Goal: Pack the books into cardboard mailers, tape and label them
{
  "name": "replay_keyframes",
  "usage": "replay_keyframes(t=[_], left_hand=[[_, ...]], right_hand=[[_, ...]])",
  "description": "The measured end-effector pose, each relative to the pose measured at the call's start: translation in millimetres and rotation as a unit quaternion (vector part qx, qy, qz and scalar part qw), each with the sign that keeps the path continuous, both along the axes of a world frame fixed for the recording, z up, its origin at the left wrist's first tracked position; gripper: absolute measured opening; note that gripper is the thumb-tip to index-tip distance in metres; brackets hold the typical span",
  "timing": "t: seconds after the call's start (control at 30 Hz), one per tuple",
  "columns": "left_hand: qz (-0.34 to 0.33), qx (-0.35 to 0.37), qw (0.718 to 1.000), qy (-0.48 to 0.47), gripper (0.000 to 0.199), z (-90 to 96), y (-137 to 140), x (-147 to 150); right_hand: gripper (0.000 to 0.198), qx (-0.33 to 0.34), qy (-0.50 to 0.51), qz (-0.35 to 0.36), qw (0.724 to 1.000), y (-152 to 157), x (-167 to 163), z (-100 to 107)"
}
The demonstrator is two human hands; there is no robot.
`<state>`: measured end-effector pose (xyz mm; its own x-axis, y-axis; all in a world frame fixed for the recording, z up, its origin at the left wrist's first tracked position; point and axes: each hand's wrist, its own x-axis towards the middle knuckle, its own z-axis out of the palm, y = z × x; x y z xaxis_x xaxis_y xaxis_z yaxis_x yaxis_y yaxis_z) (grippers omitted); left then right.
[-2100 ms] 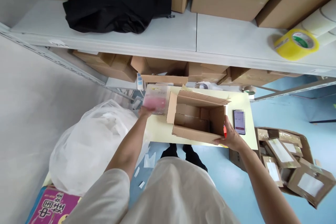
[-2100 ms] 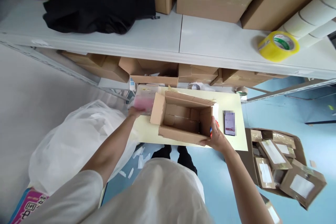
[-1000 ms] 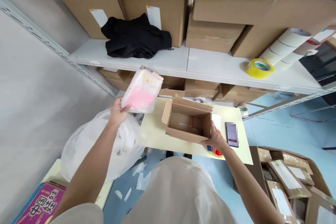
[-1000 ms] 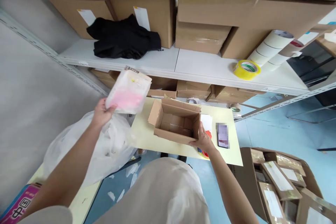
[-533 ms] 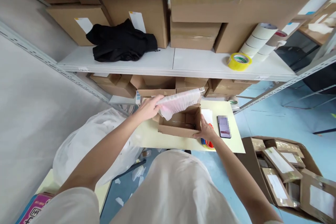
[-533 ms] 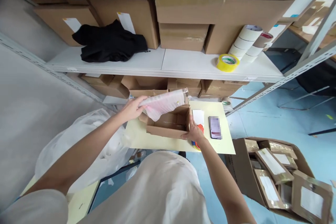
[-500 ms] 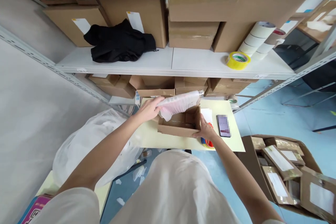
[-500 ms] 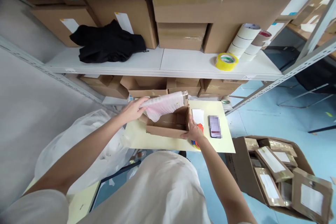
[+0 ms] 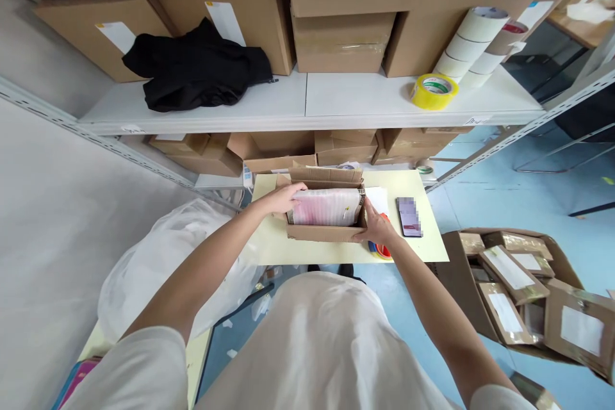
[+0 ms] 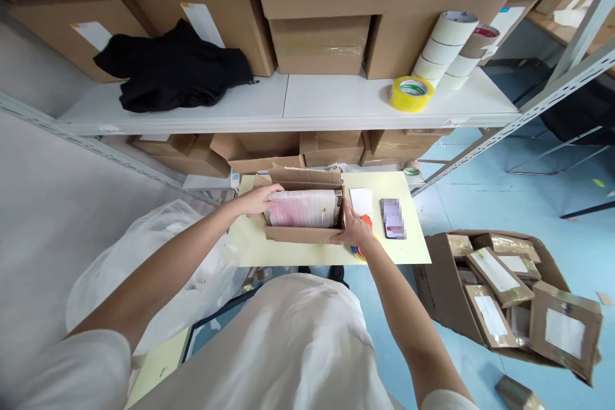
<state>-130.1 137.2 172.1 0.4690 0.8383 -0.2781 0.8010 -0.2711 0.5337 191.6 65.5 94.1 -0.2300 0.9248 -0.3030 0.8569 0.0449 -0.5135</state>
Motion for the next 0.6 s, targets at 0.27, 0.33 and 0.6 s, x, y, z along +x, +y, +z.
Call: replay_keyframes(t=[0.27,0.33,0.6], left_hand=[[0.017,-0.051,0.997,0.063,0.046,-36.9,13.1,16.0],[0.027,-0.052,0.995,0.082,0.046,-43.7,16.7,16.0],[0.013,-0.028,0.99,0.134,0.05,-52.9,20.9,33.2]], right_hand=[[0.132,-0.016,-0.045,-0.002,0.999,2.5,-4.3,8.9],[0.132,-0.016,-0.049,-0.004,0.999,2.9,-4.6,9.0],[0.133,-0.026,-0.072,-0.002,0.997,3.7,-6.3,10.7]])
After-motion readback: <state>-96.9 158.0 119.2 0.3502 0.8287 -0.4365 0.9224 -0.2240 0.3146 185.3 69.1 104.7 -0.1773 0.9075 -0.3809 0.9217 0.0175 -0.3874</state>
